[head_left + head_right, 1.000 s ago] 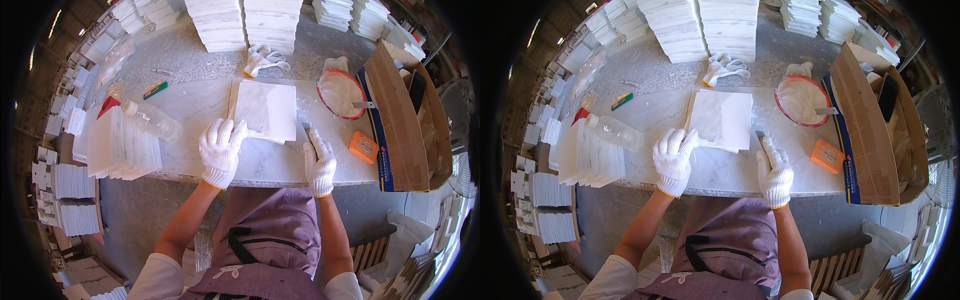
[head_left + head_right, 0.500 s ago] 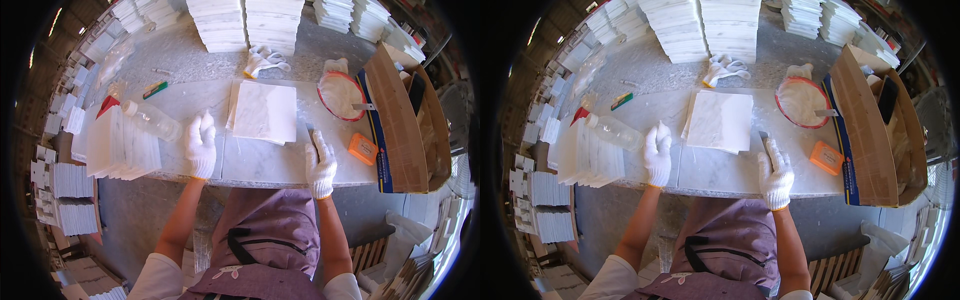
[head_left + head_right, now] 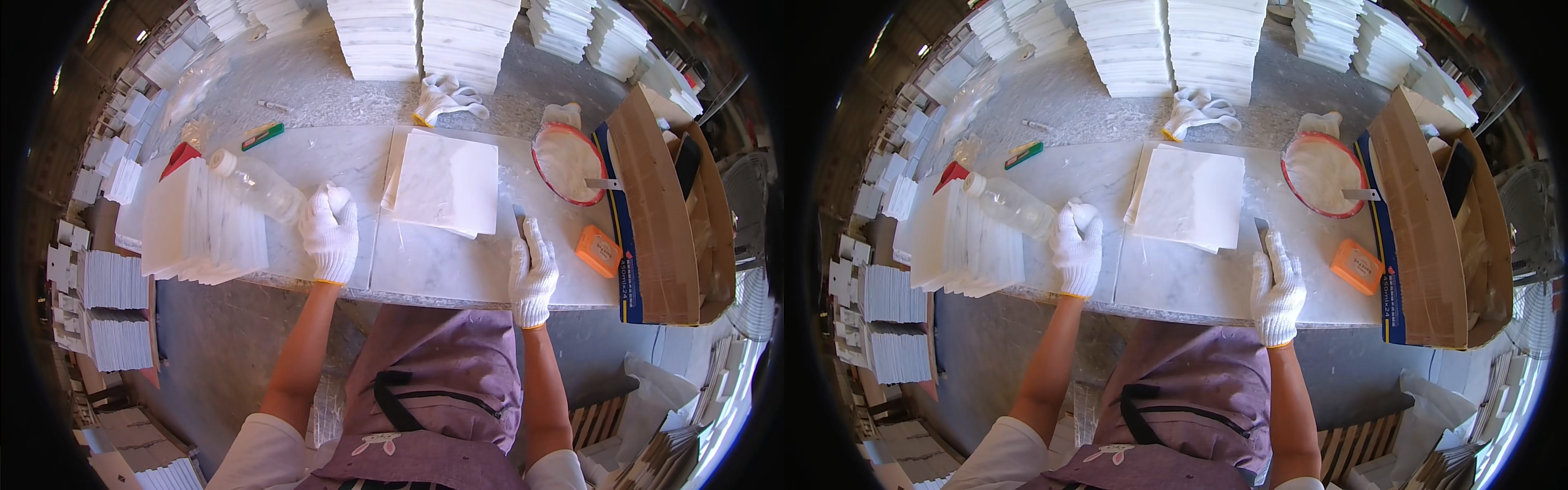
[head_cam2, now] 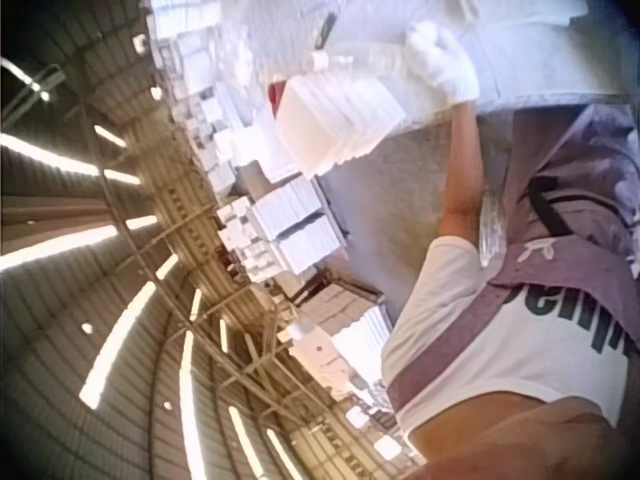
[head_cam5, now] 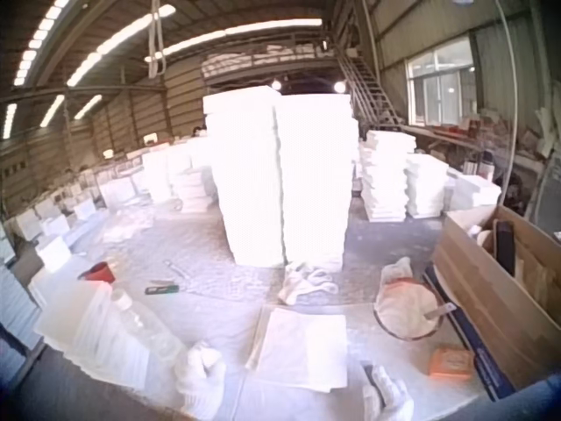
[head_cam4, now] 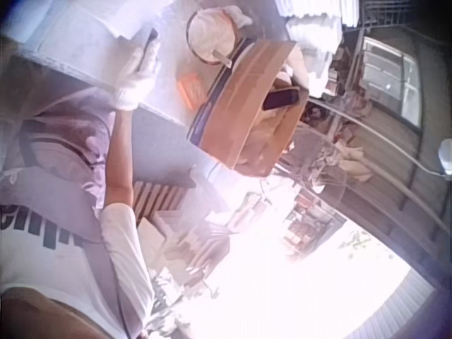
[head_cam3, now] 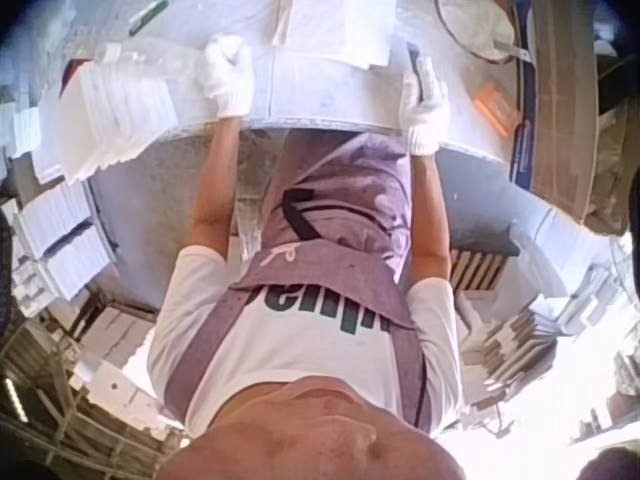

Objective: The person scrapes the edges of white rectangular tiles with a metal scraper, then stacks them on the table. The person repeats this process for multiple tiles.

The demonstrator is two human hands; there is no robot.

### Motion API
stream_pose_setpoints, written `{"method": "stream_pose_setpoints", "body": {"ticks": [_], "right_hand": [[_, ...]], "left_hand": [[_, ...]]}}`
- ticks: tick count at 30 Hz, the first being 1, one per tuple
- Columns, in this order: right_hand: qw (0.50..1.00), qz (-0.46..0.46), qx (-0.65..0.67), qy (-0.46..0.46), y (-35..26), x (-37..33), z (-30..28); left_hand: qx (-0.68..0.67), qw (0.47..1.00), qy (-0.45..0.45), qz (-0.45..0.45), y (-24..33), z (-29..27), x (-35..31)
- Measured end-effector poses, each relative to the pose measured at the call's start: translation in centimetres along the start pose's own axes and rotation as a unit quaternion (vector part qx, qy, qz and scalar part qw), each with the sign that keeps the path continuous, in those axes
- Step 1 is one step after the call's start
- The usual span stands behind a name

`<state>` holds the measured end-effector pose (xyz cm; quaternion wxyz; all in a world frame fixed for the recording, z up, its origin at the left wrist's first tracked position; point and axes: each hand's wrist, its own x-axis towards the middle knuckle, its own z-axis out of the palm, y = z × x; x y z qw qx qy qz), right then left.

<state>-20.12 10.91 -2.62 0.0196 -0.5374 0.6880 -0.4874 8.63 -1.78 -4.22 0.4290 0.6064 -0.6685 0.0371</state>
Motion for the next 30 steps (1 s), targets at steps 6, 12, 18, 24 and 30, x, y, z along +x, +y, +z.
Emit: {"method": "stream_pose_setpoints", "body": {"ticks": [6,12,18,24,30], "right_hand": [[1.0,-0.014,-0.007,-0.003,0.21,-0.12,0.12],[1.0,-0.013,-0.008,-0.005,0.26,-0.14,0.06],[1.0,0.012,0.015,-0.001,-0.03,-0.11,-0.01],[1.0,0.013,0.012,-0.001,0.05,-0.15,0.1],[1.0,0.014,0.015,-0.001,0.16,-0.12,0.13]], "left_hand": [[0.032,0.999,0.018,0.017,-0.44,0.34,-0.2],[0.022,0.999,0.017,0.019,-0.3,0.23,-0.29],[0.027,0.999,0.014,0.017,-0.5,0.31,-0.47],[0.031,0.999,0.018,0.02,-0.37,0.24,-0.42],[0.029,1.0,0.007,0.009,-0.24,0.15,-0.35]]}}
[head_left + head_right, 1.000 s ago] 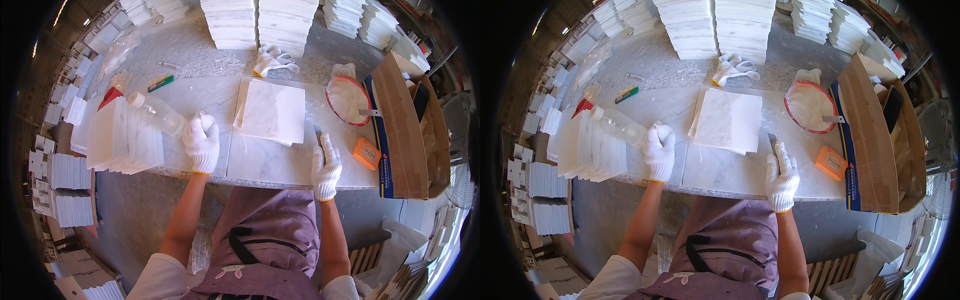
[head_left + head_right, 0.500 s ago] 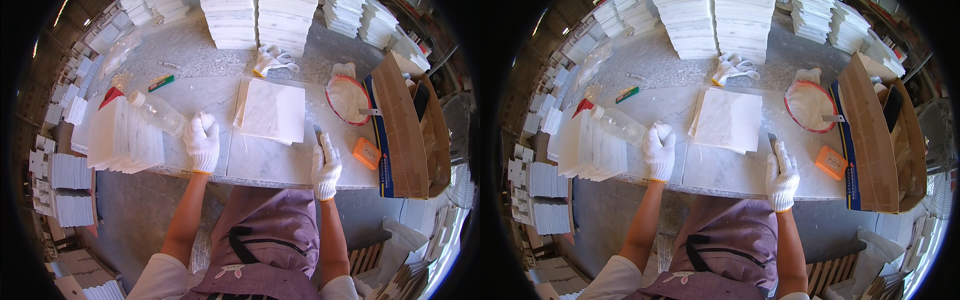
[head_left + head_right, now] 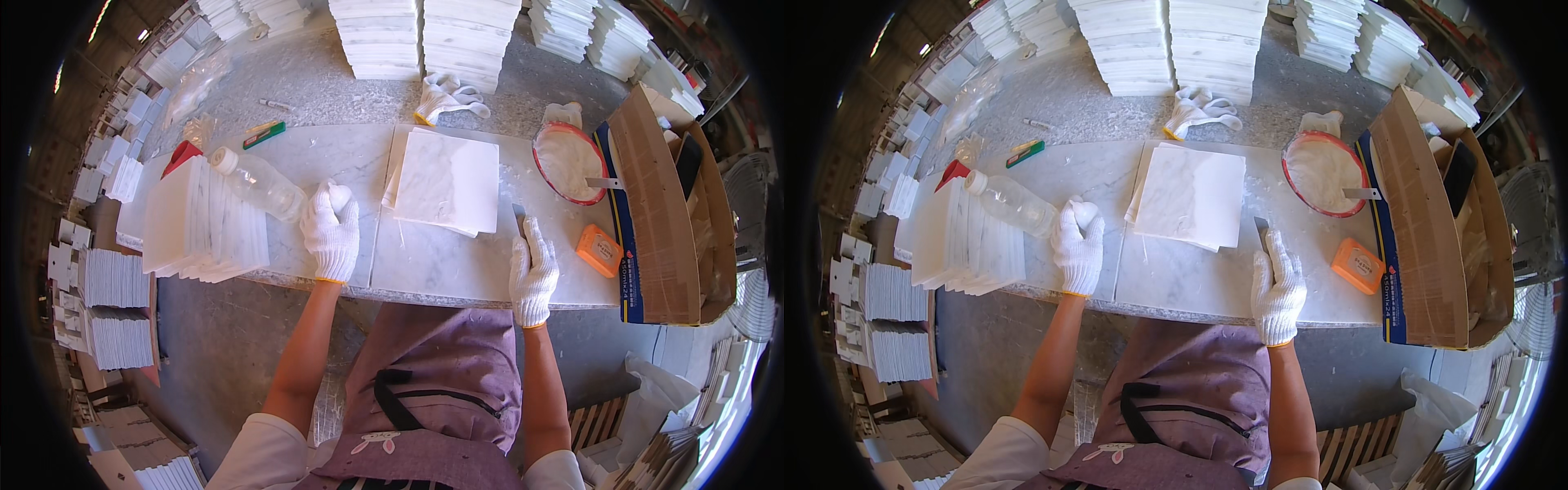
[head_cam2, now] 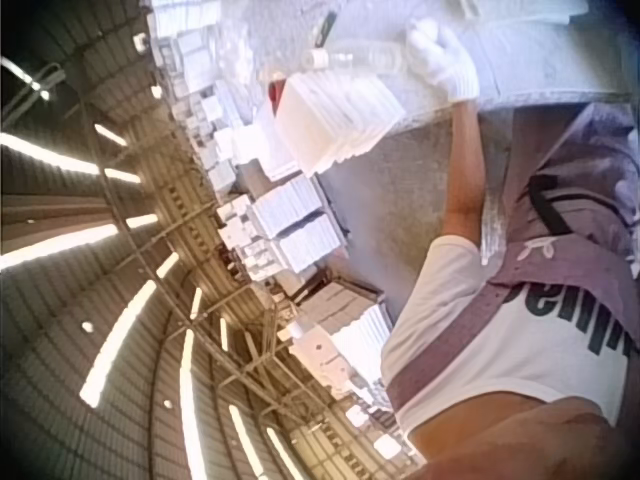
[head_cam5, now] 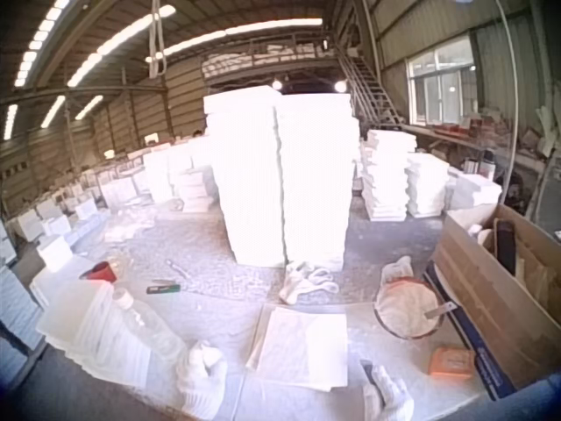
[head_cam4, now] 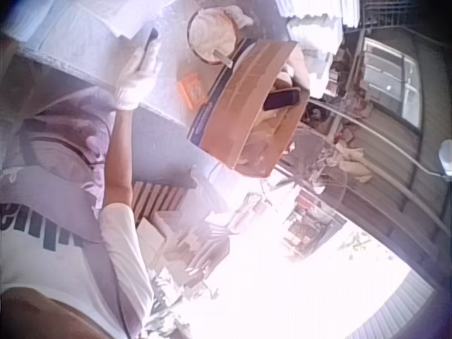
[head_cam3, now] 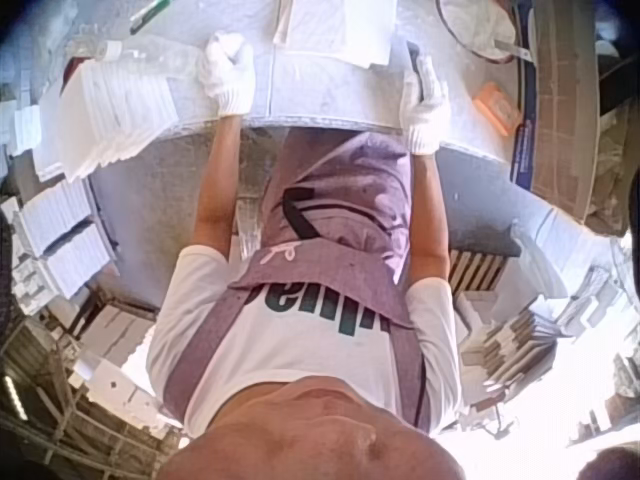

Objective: The person scrapes the edges of white rectangular tiles with a metal scraper, then stacks them on the table. The person repeats this process for multiple tiles.

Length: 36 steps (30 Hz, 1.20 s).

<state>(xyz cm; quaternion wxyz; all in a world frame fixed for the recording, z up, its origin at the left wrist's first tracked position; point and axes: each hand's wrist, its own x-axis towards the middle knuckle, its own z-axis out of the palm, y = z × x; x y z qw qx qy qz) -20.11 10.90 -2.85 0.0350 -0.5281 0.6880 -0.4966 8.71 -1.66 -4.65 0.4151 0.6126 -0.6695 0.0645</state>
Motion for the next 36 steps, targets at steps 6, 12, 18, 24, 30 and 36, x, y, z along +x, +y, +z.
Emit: {"method": "stream_pose_setpoints", "body": {"ticks": [6,12,18,24,30,36], "right_hand": [[1.0,-0.006,-0.009,-0.007,0.1,-0.1,0.0],[1.0,-0.009,-0.009,-0.003,0.0,0.0,0.0],[1.0,0.006,-0.004,-0.002,-0.3,0.0,-0.1],[1.0,-0.008,-0.002,-0.003,0.3,-0.1,0.0],[1.0,-0.026,-0.008,0.0,0.4,-0.1,0.2],[1.0,-0.013,-0.011,-0.011,0.4,-0.1,0.1]], "left_hand": [[-0.01,1.0,-0.009,-0.007,0.2,-0.2,0.1],[-0.003,1.0,-0.006,-0.005,0.1,-0.1,0.0],[0.006,1.0,-0.007,-0.005,0.2,-0.1,0.0],[-0.014,1.0,-0.018,-0.019,0.1,-0.1,0.0],[-0.032,0.998,-0.037,-0.034,-0.1,-0.2,-0.1],[-0.027,0.995,-0.058,-0.072,1.0,-2.1,-0.2]]}}
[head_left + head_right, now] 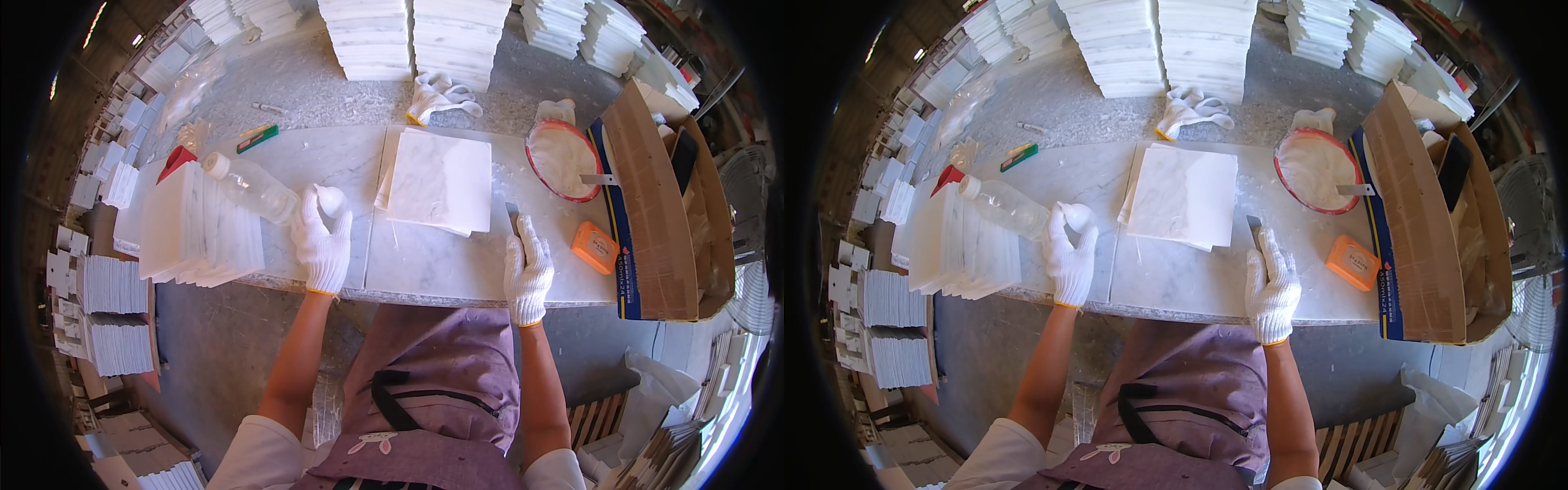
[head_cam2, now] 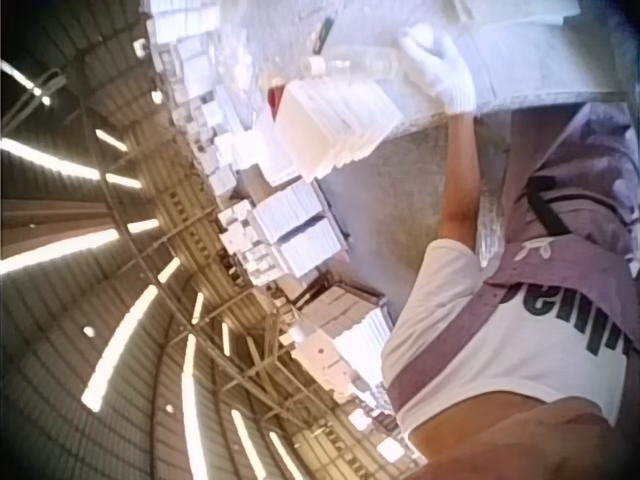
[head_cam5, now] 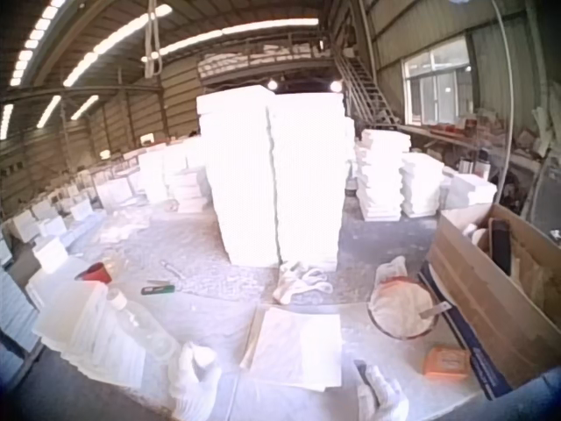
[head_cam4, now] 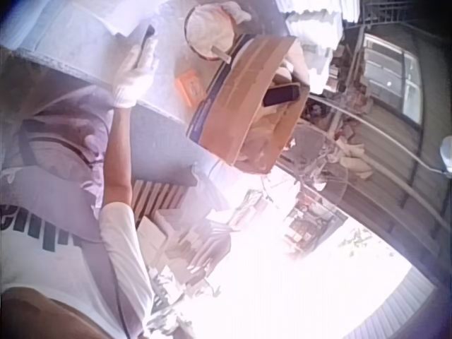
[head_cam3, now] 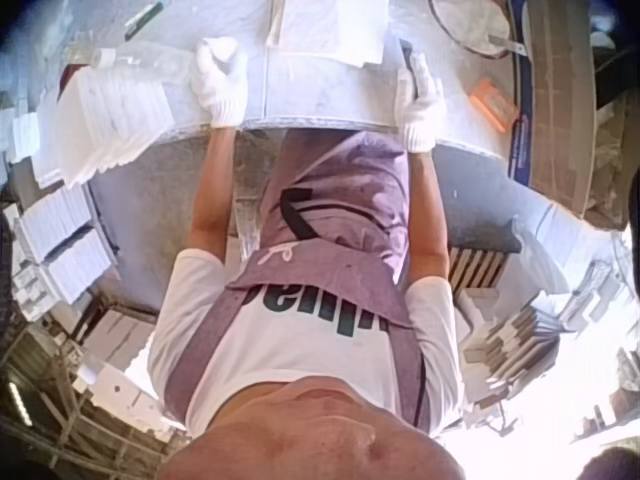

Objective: The person scrapes the edges of white rectangular tiles with a metal scraper, then stacks them on the table. The person repeats this process for multiple tiles.

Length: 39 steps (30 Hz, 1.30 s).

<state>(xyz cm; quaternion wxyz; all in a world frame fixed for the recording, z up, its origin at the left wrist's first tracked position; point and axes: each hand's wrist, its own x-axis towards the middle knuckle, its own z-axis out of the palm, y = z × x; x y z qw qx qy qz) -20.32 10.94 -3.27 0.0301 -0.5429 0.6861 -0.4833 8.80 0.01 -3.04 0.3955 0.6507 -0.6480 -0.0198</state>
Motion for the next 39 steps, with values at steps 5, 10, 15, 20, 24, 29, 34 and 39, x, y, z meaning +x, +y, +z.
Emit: {"method": "stream_pose_setpoints", "body": {"ticks": [5,10,15,20,24,29,34,39], "right_hand": [[1.0,-0.009,0.006,0.011,0.1,-0.1,0.0],[1.0,-0.011,0.01,0.004,0.0,0.0,0.0],[1.0,-0.001,0.02,0.017,-0.4,0.1,0.0],[1.0,-0.006,0.009,0.006,0.0,0.0,0.0],[1.0,0.003,0.007,0.003,0.0,0.0,0.0],[1.0,-0.012,0.01,0.011,0.1,0.0,0.0],[1.0,-0.022,0.004,0.013,-0.1,0.2,0.0],[1.0,-0.008,0.012,0.011,-0.1,0.1,0.0]], "left_hand": [[0.022,0.999,0.046,0.011,2.0,-2.1,-2.7],[-0.023,0.984,-0.024,0.176,5.5,-2.7,-5.7],[0.042,0.963,-0.091,0.252,7.3,-1.7,-4.0],[0.088,0.952,-0.139,0.259,7.5,-0.5,-3.0],[0.095,0.943,-0.175,0.267,8.5,0.0,-3.6],[0.043,0.943,-0.171,0.282,9.8,0.0,-3.2],[0.013,0.954,-0.144,0.262,11.5,1.2,-1.2],[-0.003,0.959,-0.186,0.215,10.9,2.8,0.3]]}}
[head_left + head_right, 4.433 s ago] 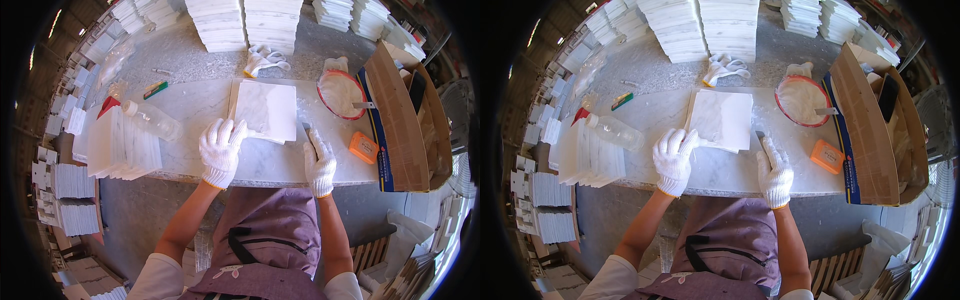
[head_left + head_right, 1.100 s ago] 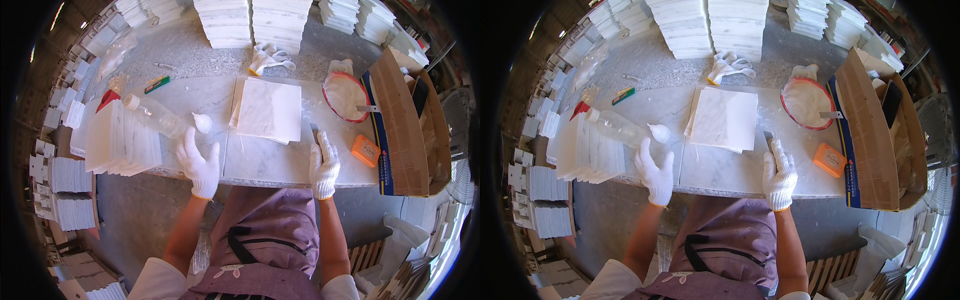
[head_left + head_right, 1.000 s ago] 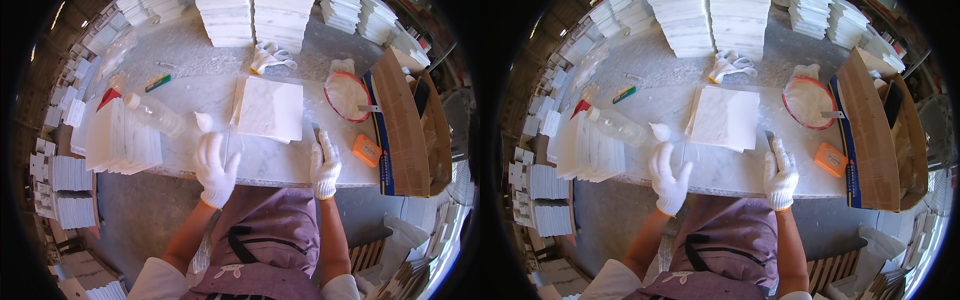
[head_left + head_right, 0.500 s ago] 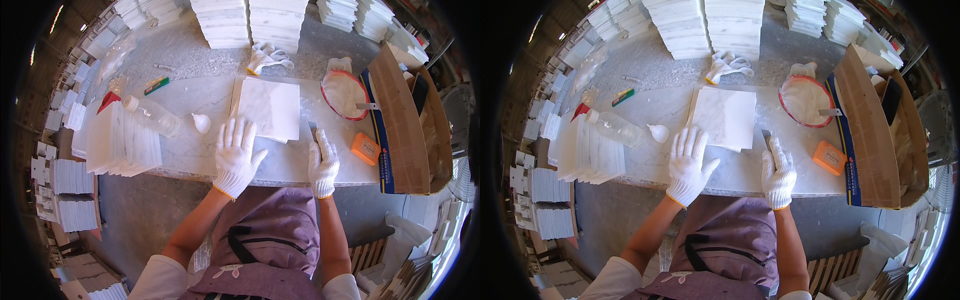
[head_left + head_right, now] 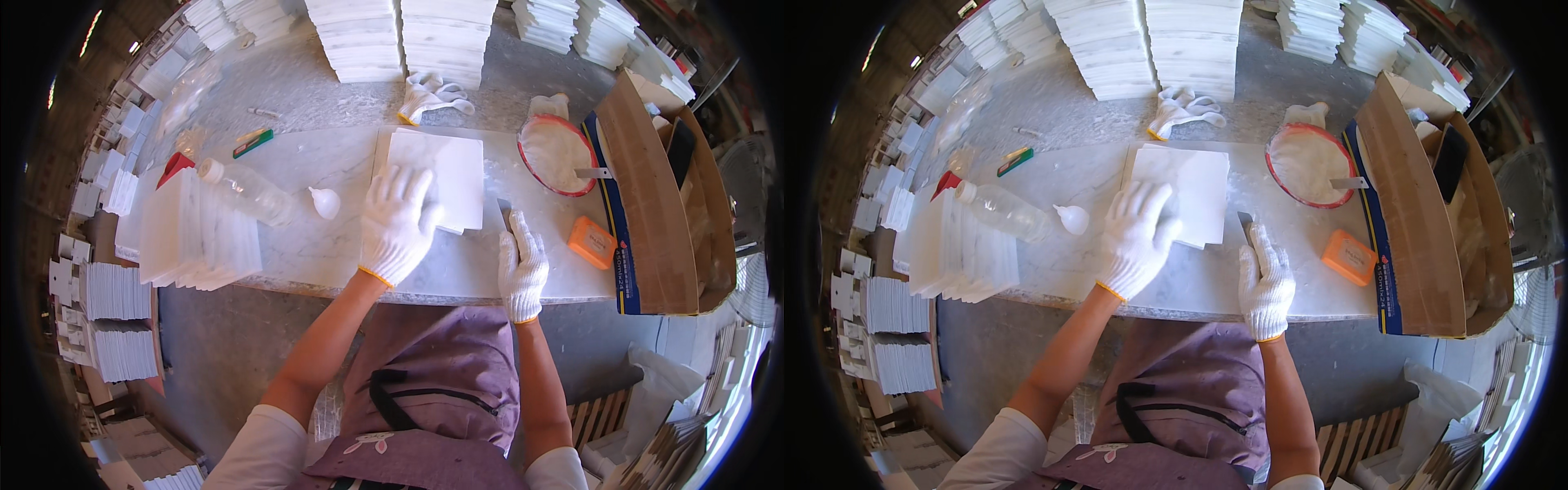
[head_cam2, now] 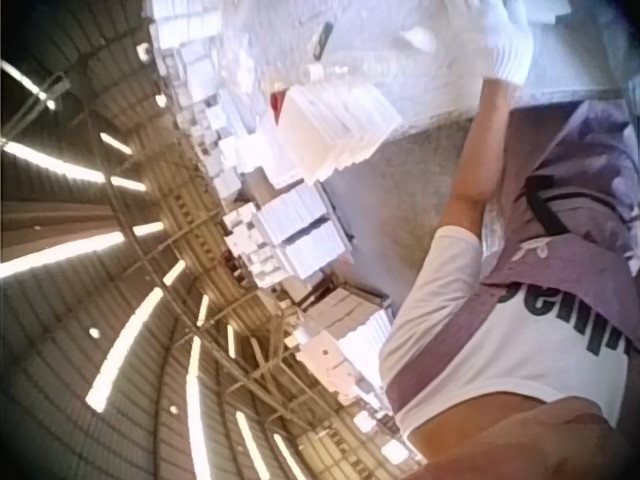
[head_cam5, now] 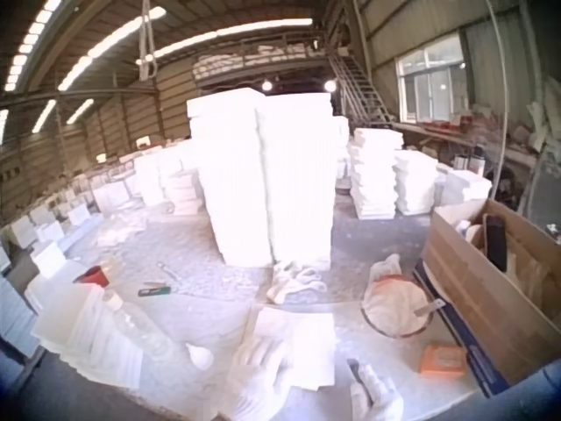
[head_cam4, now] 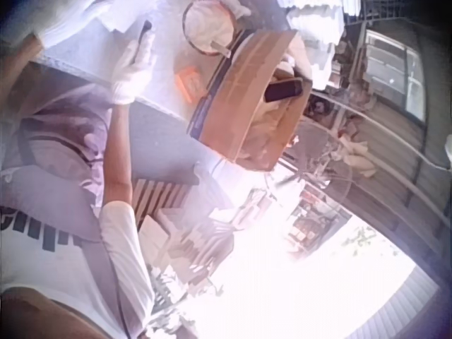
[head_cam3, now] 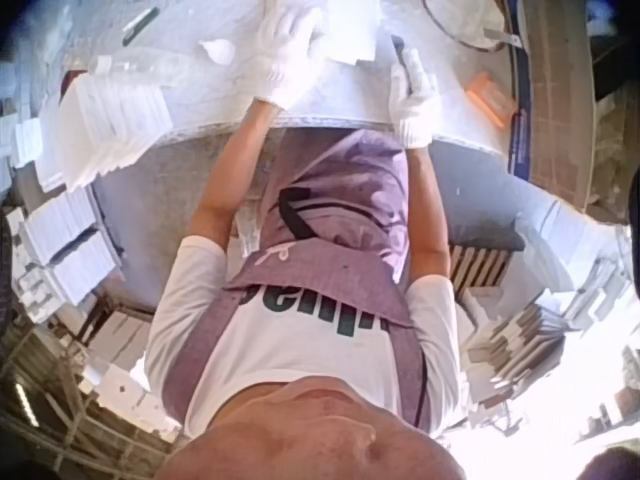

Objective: The person scrapes the edges of white rectangular tiles with a metal scraper, then stacks them on the table. The person repeats this process for multiple tiles.

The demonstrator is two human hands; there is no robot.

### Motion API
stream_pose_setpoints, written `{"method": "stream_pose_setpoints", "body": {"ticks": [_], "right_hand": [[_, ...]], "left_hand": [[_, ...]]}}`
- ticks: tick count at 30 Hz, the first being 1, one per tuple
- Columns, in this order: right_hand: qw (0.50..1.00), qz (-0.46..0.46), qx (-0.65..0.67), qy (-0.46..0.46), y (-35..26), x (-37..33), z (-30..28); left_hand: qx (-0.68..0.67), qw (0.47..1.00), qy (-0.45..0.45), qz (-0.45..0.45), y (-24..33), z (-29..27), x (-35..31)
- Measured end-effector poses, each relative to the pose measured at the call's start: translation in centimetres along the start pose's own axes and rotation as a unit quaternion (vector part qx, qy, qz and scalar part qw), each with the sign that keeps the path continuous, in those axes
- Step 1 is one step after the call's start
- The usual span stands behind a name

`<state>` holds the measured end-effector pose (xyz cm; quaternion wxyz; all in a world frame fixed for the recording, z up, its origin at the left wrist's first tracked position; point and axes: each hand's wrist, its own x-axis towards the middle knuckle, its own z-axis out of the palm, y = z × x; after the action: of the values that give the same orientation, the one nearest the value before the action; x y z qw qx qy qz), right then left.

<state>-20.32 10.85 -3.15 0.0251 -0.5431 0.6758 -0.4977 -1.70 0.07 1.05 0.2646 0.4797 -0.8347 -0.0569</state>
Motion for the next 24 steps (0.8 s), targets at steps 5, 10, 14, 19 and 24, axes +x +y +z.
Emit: {"method": "stream_pose_setpoints", "body": {"ticks": [5,10,14,19,24], "right_hand": [[1.0,-0.01,0.0,0.005,0.0,0.1,0.0],[1.0,-0.017,-0.017,0.012,0.2,-0.1,0.0],[1.0,0.011,0.017,0.021,0.6,-0.3,0.0],[0.923,0.262,0.28,-0.006,-1.7,0.4,-1.8],[0.853,0.344,0.389,-0.053,-2.5,0.7,-4.7]], "left_hand": [[0.091,0.993,0.03,0.074,-1.6,-0.2,0.0],[-0.07,0.978,-0.046,0.193,0.4,-1.7,-2.3],[0.058,0.991,-0.024,0.115,-1.3,-1.2,-1.1],[-0.245,0.917,-0.177,0.259,1.7,-3.6,-4.3],[0.047,0.995,0.034,0.082,-2.7,-2.7,-2.6]]}}
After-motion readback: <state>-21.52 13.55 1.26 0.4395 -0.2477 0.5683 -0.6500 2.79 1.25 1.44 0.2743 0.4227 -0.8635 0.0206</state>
